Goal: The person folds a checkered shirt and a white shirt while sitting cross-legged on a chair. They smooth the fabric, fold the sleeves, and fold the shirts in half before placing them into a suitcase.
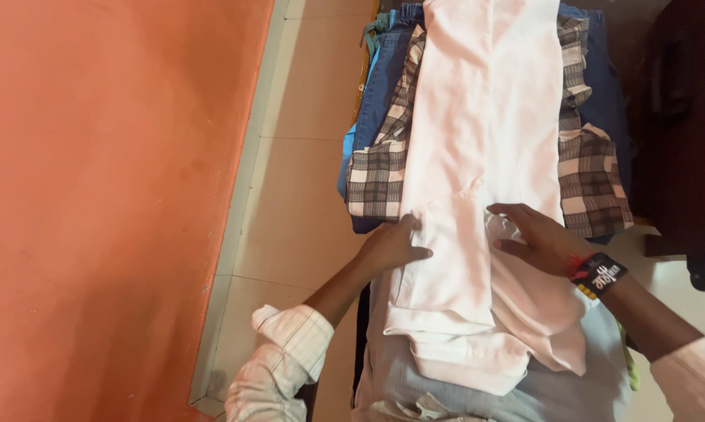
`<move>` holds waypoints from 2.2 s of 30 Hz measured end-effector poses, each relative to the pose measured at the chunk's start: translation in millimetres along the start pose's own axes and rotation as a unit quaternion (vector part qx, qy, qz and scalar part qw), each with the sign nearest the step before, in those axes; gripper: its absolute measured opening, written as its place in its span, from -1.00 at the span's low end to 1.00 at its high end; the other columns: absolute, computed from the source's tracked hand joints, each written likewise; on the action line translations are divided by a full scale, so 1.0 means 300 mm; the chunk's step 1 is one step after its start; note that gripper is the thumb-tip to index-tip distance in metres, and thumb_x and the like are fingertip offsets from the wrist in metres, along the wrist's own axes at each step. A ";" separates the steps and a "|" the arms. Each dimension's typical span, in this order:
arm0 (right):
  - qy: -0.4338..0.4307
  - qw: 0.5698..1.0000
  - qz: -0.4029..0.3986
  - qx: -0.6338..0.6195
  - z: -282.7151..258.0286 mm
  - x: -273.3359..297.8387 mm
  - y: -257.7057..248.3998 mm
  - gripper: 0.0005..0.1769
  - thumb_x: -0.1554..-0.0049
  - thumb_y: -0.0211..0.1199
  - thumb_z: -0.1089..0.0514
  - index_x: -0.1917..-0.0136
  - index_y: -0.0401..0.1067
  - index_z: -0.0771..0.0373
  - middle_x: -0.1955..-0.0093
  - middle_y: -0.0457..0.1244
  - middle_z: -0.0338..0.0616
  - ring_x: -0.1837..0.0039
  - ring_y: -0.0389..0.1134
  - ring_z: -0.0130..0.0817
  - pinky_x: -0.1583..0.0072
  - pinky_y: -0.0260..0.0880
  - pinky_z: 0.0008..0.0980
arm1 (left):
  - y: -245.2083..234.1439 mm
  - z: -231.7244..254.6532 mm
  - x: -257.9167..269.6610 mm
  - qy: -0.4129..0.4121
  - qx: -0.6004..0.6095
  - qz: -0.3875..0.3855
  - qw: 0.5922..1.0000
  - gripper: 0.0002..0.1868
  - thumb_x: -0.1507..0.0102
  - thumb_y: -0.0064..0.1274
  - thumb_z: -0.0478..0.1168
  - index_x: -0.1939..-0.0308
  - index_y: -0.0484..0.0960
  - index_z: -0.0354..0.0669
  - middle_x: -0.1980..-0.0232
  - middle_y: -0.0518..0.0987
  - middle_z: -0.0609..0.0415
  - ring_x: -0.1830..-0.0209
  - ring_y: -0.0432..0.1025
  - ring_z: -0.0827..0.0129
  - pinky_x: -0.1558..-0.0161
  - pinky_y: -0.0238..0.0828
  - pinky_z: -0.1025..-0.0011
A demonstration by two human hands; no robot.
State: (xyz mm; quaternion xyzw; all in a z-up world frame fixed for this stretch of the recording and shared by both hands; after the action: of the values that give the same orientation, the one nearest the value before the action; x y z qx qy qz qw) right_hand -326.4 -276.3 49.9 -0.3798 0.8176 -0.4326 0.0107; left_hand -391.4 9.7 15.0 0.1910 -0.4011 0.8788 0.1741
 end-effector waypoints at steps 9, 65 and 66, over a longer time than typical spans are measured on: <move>0.020 1.000 0.011 0.019 -0.005 -0.019 0.003 -0.41 -0.16 0.20 -0.10 -0.41 0.28 0.09 -0.35 0.23 -0.01 -0.22 0.40 -0.10 -0.22 0.42 -0.18 | 0.006 -0.061 -0.053 0.040 0.016 0.026 0.999 -0.21 -0.06 0.34 -0.01 -0.21 0.31 -0.29 -0.05 0.60 -0.29 -0.06 0.55 -0.07 -0.08 0.45 0.13; 0.050 0.982 -0.080 0.161 -0.035 0.004 -0.093 -0.14 -0.09 0.25 -0.18 -0.58 0.05 -0.07 -0.49 0.10 -0.11 -0.25 0.39 -0.05 -0.24 0.44 -0.13 | -0.334 -0.287 -0.001 0.060 0.379 0.293 0.876 -0.90 -0.24 0.15 -0.35 0.22 0.58 -0.32 0.31 0.59 0.18 0.30 0.45 0.59 0.22 0.37 0.55; 0.045 0.984 -0.074 0.158 -0.024 0.033 -0.076 -0.13 -0.08 0.23 -0.19 -0.58 0.04 -0.05 -0.49 0.10 -0.07 -0.22 0.40 0.00 -0.22 0.43 -0.09 | -0.330 -0.271 -0.023 0.012 0.325 0.285 0.901 -0.81 -0.24 0.16 -0.28 0.12 0.59 -0.29 0.24 0.62 0.09 0.25 0.49 0.47 0.17 0.41 0.48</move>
State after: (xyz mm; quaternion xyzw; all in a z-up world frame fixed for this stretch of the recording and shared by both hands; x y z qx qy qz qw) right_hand -322.0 -285.2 73.7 -0.4130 0.7081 -0.5727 0.0015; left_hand -355.9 132.6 25.8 0.1038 -0.1280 0.9747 -0.1510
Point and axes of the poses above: each hand's wrist, its own x-axis away from the middle knuckle, its own y-axis out of the palm, z = x × y, the point moved 2 cm from there along -x, towards the middle knuckle
